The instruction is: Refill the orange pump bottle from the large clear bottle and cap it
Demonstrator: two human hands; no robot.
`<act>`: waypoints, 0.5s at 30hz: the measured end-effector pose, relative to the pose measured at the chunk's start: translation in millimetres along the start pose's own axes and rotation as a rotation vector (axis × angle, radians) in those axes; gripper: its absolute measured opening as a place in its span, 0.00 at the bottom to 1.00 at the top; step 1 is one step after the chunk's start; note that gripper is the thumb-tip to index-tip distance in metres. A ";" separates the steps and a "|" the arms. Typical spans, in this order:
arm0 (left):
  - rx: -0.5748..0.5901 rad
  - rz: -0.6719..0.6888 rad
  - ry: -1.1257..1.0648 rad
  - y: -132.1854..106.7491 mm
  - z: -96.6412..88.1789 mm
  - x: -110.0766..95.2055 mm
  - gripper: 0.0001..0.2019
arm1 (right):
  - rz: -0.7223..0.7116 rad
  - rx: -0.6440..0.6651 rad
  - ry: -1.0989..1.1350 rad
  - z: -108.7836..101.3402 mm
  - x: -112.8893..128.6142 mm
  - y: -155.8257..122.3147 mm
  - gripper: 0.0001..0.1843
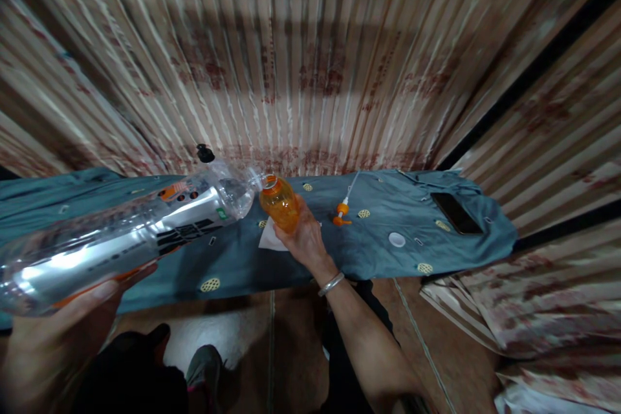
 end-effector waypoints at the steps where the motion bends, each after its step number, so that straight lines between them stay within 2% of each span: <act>1: 0.009 0.004 -0.004 1.0 0.3 -0.3 0.46 | -0.005 0.000 -0.003 -0.3 0.8 0.0 0.38; 3: 0.027 -0.001 -0.010 2.8 0.8 0.6 0.43 | -0.012 0.004 -0.007 -0.2 1.9 0.2 0.38; 6: 0.022 0.005 -0.015 3.7 0.6 1.9 0.46 | -0.011 0.006 -0.012 0.3 1.5 0.6 0.38; 9: -0.002 0.007 -0.018 3.8 0.8 3.0 0.49 | 0.000 -0.005 -0.016 0.3 -0.6 1.1 0.40; 15: -0.083 0.028 -0.050 4.8 -2.1 2.3 0.51 | -0.013 -0.002 -0.019 1.0 -3.5 1.7 0.40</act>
Point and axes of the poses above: each hand's wrist, its own y-axis towards the middle knuckle, its own z-axis out of the palm, x = y × z, the point moved 7 cm from there along y, towards the middle knuckle, and after that the axes turned 14 degrees about x, right-handed, at the moved point
